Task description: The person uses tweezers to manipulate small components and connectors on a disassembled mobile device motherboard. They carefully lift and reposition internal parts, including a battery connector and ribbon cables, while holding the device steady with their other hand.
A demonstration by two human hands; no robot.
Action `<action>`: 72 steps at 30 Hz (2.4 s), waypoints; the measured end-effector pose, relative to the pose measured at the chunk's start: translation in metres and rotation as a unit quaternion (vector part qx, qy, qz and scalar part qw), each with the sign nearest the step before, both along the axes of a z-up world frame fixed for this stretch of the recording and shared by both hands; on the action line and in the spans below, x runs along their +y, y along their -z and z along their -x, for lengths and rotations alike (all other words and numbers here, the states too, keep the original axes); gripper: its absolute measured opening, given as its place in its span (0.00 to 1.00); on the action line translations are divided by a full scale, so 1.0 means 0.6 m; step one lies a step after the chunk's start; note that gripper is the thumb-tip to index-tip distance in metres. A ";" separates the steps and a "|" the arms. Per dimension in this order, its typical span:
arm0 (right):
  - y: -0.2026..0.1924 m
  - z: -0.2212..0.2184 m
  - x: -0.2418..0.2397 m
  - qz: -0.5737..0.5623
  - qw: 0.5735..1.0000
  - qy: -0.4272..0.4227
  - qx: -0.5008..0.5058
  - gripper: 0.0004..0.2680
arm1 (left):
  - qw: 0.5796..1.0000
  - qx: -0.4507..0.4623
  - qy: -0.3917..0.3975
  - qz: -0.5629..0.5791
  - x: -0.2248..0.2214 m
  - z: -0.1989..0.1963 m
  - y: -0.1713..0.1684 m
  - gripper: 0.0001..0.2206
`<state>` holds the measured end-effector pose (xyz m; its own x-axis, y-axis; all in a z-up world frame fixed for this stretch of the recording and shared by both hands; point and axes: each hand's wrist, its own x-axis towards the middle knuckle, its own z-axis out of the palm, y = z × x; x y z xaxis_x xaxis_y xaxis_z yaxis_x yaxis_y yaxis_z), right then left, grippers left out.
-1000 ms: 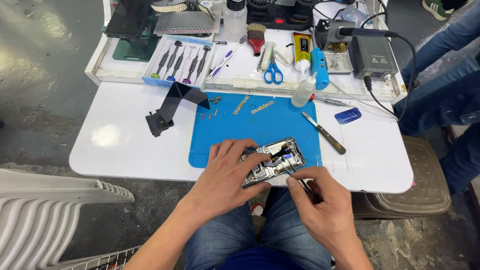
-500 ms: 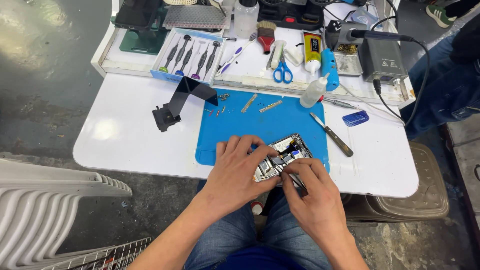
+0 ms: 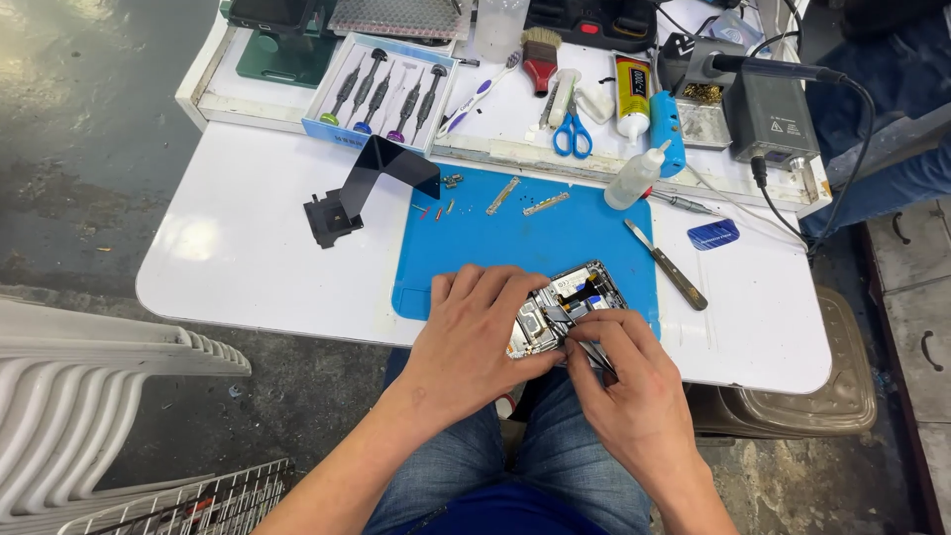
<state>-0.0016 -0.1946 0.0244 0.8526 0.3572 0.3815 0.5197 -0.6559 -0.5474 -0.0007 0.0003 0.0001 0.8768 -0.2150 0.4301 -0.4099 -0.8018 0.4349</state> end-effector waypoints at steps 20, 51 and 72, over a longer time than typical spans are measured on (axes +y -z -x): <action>0.003 0.003 -0.001 -0.002 1.000 -0.003 0.014 0.01 | 1.000 0.002 -0.012 -0.012 0.001 0.004 -0.005 0.36; 0.005 -0.002 -0.014 -0.029 0.999 -0.023 0.031 0.02 | 0.999 0.052 -0.002 0.014 -0.007 0.008 -0.026 0.36; 0.002 0.002 -0.019 -0.062 0.996 -0.031 0.051 0.01 | 0.999 0.028 -0.007 0.015 -0.007 0.013 -0.018 0.37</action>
